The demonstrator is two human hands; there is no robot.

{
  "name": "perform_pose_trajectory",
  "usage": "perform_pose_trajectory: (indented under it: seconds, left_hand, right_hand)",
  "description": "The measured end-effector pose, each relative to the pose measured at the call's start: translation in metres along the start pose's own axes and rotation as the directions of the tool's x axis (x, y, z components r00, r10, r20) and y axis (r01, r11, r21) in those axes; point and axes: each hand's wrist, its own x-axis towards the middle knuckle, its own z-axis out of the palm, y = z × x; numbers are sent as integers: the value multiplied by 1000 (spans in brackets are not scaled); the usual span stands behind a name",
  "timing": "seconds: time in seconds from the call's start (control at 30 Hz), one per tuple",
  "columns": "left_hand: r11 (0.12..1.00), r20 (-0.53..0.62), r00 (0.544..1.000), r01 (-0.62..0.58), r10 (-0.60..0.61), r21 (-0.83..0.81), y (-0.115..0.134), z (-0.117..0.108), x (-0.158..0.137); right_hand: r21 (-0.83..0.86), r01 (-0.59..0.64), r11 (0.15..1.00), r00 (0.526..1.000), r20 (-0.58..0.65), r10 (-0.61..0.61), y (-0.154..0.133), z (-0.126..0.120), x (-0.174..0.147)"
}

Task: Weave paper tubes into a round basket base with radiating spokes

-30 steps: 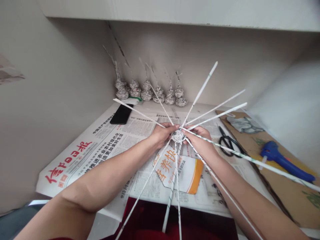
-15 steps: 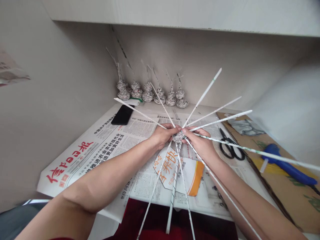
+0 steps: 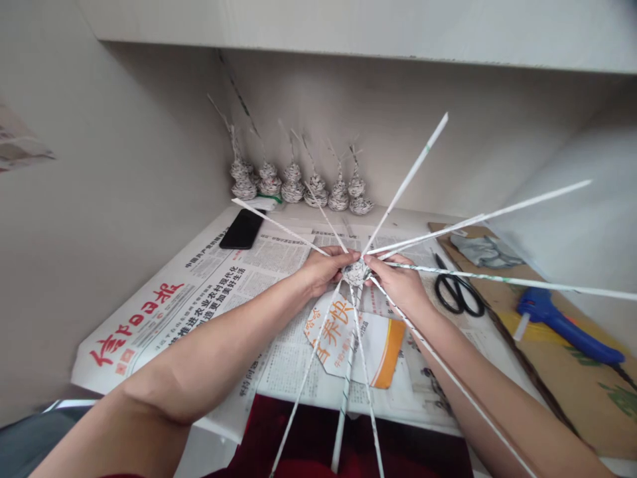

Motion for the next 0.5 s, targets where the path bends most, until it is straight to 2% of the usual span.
perform_pose_trajectory:
  seconds: [0.13,0.27,0.5]
  left_hand:
    - [999,76,997,-31,30,9,4,-3,-2]
    - [1000,183,983,-7,9,-11,7,-6,-2]
    - [998,117,991,57,-60,28,4,-9,2]
  right_hand:
    - [-81,16,997,1000,-11,-17,0,-12,11]
    - [-136,-12,991,999,34,17,-6,-28,24]
    - [-254,-13,967,984,170,58,-18,-30,17]
